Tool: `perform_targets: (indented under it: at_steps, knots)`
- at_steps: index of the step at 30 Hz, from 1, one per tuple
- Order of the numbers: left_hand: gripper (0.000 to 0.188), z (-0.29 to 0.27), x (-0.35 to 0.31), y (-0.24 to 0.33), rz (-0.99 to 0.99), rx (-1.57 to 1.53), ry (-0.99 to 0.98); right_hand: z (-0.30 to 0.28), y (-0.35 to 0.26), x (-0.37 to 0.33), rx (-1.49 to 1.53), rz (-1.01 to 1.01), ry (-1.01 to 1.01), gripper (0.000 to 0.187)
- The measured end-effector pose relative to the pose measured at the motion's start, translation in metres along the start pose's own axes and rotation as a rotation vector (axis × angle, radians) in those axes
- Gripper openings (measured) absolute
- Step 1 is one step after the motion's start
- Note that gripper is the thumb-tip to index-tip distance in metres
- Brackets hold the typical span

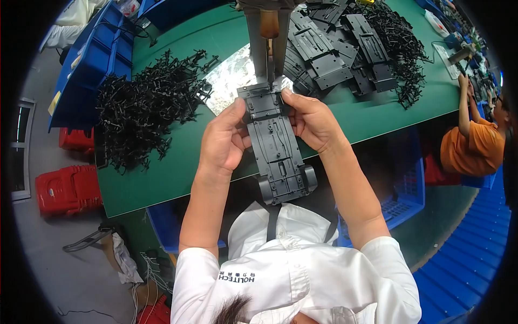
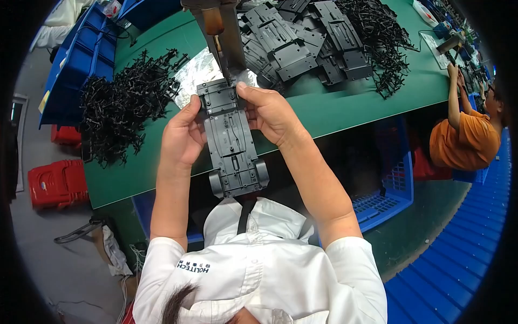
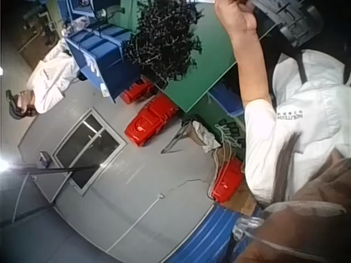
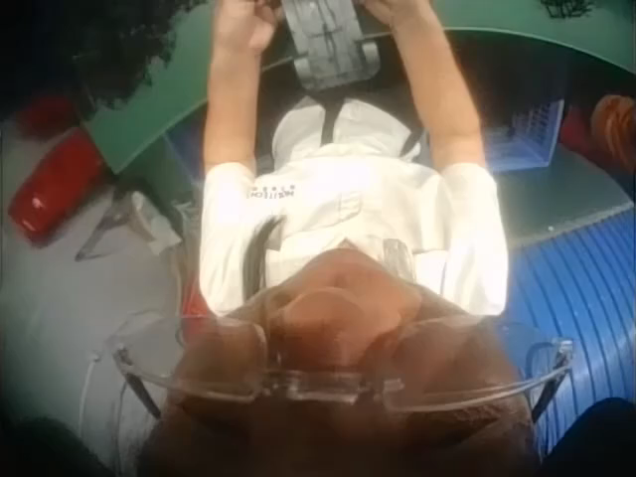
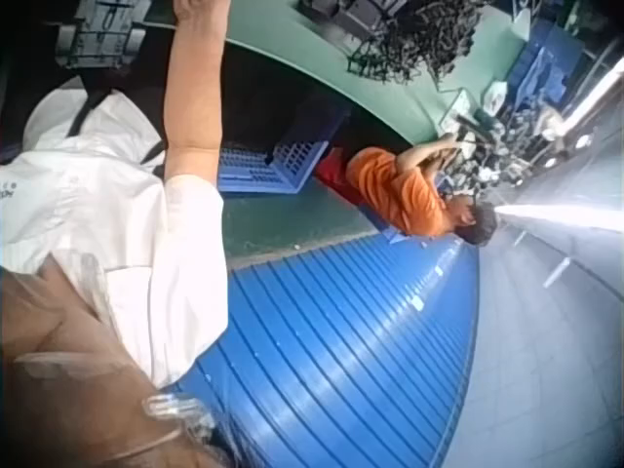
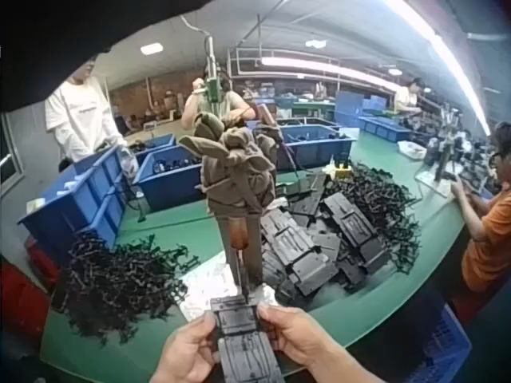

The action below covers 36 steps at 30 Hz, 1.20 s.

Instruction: Assembling plastic components onto a toy truck chassis using a factory joining machine.

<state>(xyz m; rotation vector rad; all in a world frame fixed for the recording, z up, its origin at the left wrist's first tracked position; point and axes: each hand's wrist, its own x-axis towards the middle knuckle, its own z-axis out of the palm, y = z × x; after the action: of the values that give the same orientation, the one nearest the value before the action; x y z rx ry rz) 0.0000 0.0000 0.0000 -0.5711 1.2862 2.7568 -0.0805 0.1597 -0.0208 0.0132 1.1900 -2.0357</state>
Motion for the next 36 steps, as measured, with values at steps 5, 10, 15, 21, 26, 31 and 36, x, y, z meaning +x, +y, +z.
perform_targets:
  at_steps: [5, 10, 15, 21, 26, 31, 36]
  knots:
    - [0.037, 0.0008, -0.0017, 0.001, -0.007, 0.004, 0.021, -0.0003, 0.0025, 0.0011, 0.012, 0.004, -0.001, 0.029]
    - [0.037, 0.0017, -0.0008, 0.0019, -0.006, 0.005, 0.016, -0.0023, 0.0, 0.0014, 0.077, 0.027, -0.016, 0.026]
    - [0.037, 0.0007, 0.0015, 0.0013, -0.01, -0.009, 0.016, 0.0001, 0.0012, 0.0022, 0.017, -0.001, 0.008, 0.03]
    - [0.036, -0.0007, 0.003, 0.0019, -0.021, -0.011, 0.001, 0.0013, -0.0004, 0.0018, 0.021, -0.004, 0.024, 0.03]
    - [0.035, -0.0002, 0.0037, 0.0022, -0.027, -0.022, 0.008, -0.0021, 0.0005, 0.0045, 0.024, -0.001, 0.006, 0.031]
    - [0.034, -0.0011, 0.0051, 0.0012, -0.017, -0.037, 0.022, -0.0012, -0.0009, 0.0038, 0.035, 0.005, 0.003, 0.03]
    - [0.033, 0.0006, 0.0043, 0.0016, -0.016, -0.042, 0.04, -0.0013, -0.0018, 0.0041, 0.052, 0.016, -0.003, 0.029]
